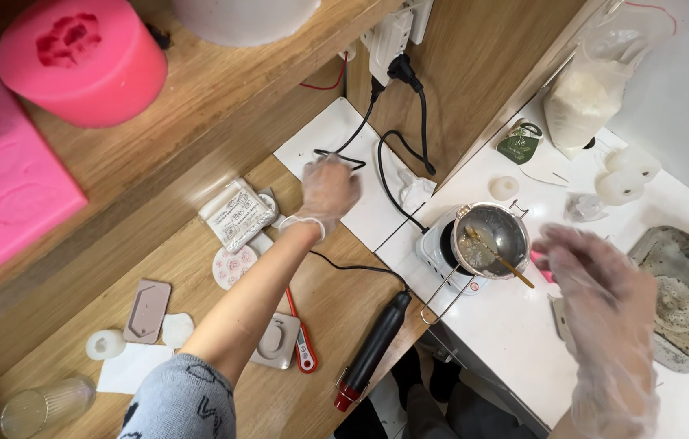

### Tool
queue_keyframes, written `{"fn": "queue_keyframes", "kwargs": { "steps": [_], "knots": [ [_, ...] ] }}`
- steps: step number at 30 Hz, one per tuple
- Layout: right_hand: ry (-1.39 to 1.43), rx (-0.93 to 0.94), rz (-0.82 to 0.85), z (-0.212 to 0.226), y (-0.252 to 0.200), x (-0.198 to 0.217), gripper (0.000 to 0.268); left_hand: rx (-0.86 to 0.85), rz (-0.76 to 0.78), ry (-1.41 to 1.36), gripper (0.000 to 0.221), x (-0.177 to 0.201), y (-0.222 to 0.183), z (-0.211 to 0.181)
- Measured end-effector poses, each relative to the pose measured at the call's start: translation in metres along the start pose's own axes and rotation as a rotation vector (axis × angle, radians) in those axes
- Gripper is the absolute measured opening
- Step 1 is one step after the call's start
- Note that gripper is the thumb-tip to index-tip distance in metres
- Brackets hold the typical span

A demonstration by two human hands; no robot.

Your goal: Cleaning silicone molds and preparing wax for candle making.

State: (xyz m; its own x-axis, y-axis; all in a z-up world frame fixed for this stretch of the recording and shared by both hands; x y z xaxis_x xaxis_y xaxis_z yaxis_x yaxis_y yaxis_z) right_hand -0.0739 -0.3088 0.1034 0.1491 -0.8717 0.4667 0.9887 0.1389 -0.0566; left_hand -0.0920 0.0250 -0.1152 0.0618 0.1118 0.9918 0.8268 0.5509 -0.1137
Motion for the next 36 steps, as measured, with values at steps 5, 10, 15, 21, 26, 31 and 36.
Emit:
{"fn": "queue_keyframes", "kwargs": {
  "steps": [5, 10, 15, 21, 26, 31, 36],
  "knots": [
    [-0.333, 0.371, 0.4, 0.058, 0.059, -0.097, 0.052, 0.014, -0.352, -1.018, 0.04, 0.077, 0.052, -0.003],
    [-0.862, 0.529, 0.382, 0.041, 0.161, -0.207, 0.033, -0.14, 0.142, -1.76, 0.082, 0.085, 0.111, -0.032],
    [-0.896, 0.647, 0.244, 0.03, 0.207, -0.239, 0.031, -0.082, 0.063, -1.959, 0.067, 0.062, 0.166, -0.046],
    [-0.759, 0.687, 0.207, 0.026, 0.223, -0.232, 0.022, 0.145, -0.1, -1.93, 0.074, 0.084, 0.169, -0.05],
    [-0.577, 0.845, 0.215, 0.054, 0.198, -0.185, 0.022, -0.057, -0.095, -2.09, 0.038, 0.06, 0.195, -0.055],
    [-0.261, 0.772, 0.224, 0.062, 0.145, -0.061, 0.018, -0.106, 0.038, -2.06, 0.059, 0.051, 0.176, -0.063],
    [0.008, 0.259, -0.123, -0.063, 0.106, 0.07, 0.007, -0.027, 0.043, -1.826, 0.093, 0.076, 0.063, -0.059]
  ]
}}
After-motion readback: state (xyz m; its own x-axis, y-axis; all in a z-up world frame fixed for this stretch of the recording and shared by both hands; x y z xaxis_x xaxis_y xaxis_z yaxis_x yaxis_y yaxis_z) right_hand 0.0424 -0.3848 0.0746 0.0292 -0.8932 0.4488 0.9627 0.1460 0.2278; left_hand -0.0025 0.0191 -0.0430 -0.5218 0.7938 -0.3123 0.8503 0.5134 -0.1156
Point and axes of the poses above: each hand's wrist, its own y-axis towards the middle knuckle, its own x-axis out of the back of the hand, z = x × y, the point moved 9 cm from there along y, towards the middle knuckle, and after that the axes turned 4 degrees about x, right-handed, at the moved point
